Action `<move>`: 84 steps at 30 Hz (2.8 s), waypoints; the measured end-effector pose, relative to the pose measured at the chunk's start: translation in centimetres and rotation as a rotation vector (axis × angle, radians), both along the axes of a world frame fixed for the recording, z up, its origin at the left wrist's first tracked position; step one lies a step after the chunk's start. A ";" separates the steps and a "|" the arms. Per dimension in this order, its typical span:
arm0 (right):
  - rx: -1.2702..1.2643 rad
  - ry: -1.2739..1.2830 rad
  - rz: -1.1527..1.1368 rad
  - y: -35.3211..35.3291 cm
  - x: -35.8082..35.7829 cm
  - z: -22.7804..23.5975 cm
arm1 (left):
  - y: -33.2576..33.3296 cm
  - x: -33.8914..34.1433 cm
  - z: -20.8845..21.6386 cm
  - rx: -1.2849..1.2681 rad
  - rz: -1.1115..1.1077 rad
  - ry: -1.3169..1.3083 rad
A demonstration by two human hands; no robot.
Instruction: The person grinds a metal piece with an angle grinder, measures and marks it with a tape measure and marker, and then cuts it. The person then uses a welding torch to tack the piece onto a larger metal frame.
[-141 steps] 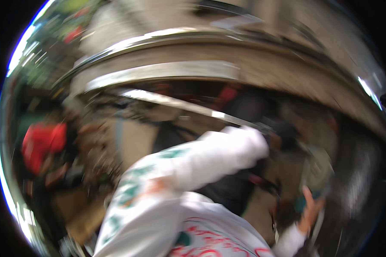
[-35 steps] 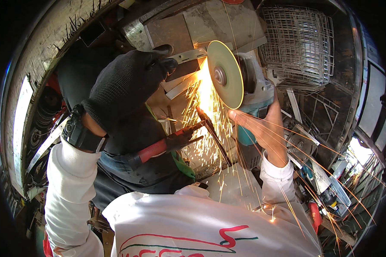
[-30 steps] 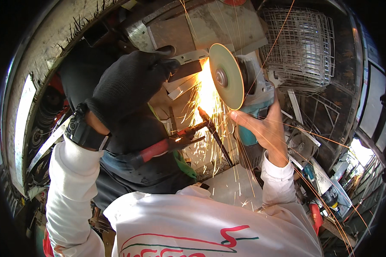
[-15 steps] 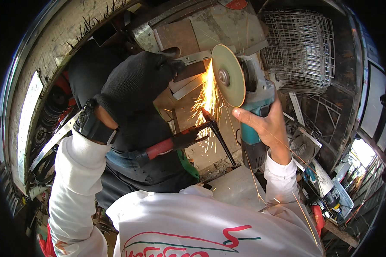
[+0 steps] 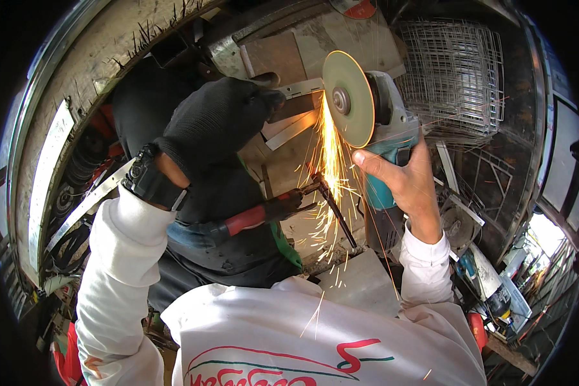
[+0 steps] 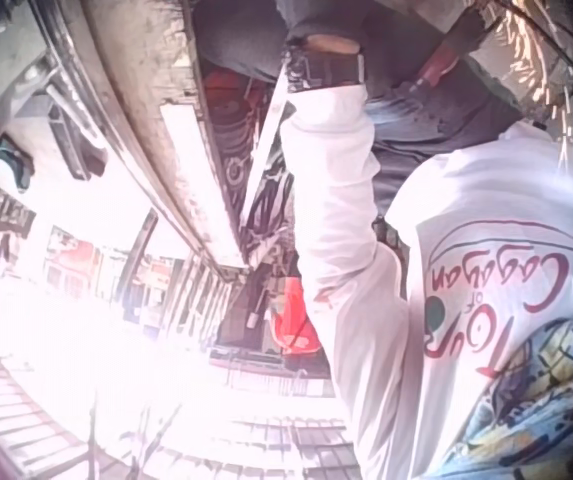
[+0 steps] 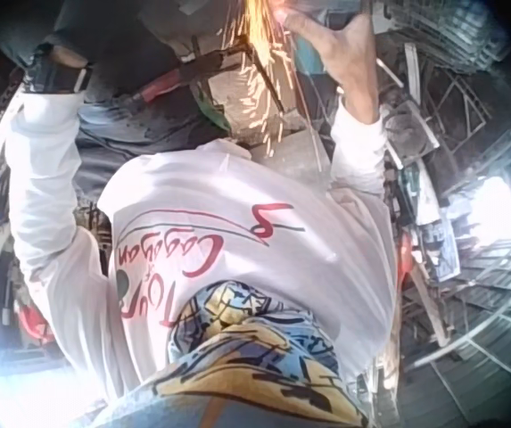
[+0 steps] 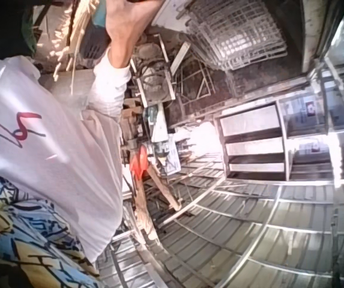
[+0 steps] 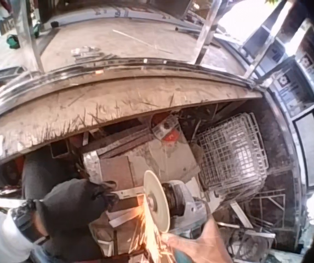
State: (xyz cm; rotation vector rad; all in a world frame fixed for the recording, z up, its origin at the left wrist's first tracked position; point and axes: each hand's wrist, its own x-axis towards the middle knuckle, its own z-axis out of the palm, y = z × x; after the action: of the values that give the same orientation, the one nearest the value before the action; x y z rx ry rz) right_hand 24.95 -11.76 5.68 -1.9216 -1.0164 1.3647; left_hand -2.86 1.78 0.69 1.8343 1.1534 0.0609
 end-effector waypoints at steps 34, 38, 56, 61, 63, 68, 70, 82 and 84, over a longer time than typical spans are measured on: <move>0.094 -0.020 0.002 -0.9 -0.4 -0.9 | 0.5 0.5 1.0 -0.041 -0.043 0.111; 0.082 -0.020 0.021 -0.3 0.0 -0.7 | 0.3 0.4 0.9 -0.003 -0.023 0.068; 0.093 -0.046 0.045 -0.7 0.3 -0.6 | 0.1 0.1 0.4 -0.002 -0.040 0.001; 0.032 -0.002 0.014 -0.4 0.0 -0.2 | -0.1 0.2 0.3 0.018 -0.018 -0.010; 0.052 -0.006 0.019 -0.3 0.1 -0.3 | 0.1 0.2 0.6 0.022 -0.042 -0.002; 0.011 0.014 0.032 0.0 0.3 -0.3 | -0.1 0.2 0.4 0.074 -0.046 -0.022; 0.034 0.018 0.026 0.1 0.4 -0.5 | -0.2 0.2 0.2 0.086 -0.040 -0.043; 0.098 -0.017 0.032 0.3 0.1 -0.6 | 0.2 0.1 0.3 0.041 -0.048 0.022; 0.126 -0.026 0.028 -0.1 0.0 -0.8 | 0.2 0.3 0.4 0.023 -0.041 0.022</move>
State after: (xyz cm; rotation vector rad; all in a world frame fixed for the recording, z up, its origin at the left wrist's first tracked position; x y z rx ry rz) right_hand 24.98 -11.84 4.84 -1.8432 -1.1180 1.2627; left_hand -2.60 2.02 1.14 1.8820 1.1346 0.0303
